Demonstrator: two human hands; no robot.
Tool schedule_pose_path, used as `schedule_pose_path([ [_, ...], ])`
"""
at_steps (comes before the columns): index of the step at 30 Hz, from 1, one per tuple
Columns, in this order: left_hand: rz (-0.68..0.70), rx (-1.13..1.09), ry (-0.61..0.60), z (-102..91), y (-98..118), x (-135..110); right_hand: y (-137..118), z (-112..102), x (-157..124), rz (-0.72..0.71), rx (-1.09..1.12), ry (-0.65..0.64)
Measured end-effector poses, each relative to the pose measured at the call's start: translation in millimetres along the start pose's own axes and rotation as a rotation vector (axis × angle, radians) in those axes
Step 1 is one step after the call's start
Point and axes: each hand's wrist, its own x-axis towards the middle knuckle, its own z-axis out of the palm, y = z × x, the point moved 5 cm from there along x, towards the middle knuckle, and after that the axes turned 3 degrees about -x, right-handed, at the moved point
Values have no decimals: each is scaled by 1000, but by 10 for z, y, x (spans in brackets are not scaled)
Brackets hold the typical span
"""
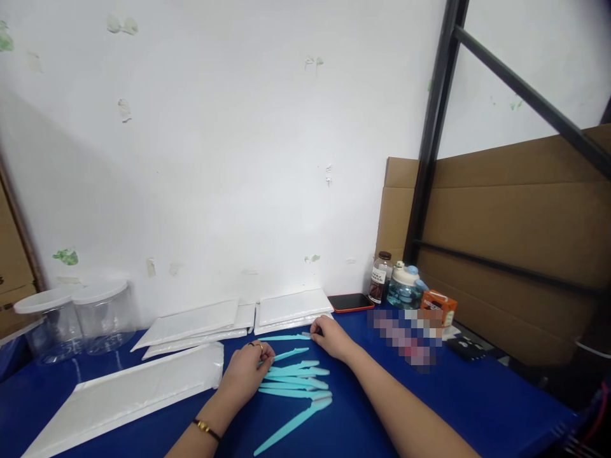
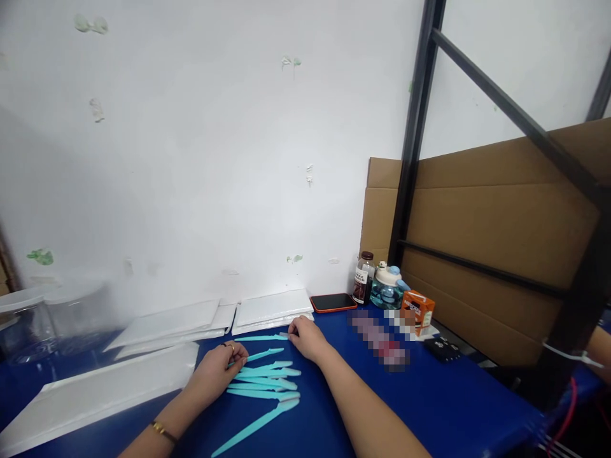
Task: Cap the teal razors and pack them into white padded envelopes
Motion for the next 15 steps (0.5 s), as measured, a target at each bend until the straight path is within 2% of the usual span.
schedule_pose_path([
  [4,9,-13,10,14,-27,11,65,21,2,34,114,-37],
  [8,-2,-9,10,11,-53,18,7,-66,-57,19,152,-69],
  [12,9,-19,24,-5,-51,19,-121,-182,-167,-85,152,-145],
  [15,-1,-7,17,7,-64,23,-185,-204,-207,-168,82,-139],
])
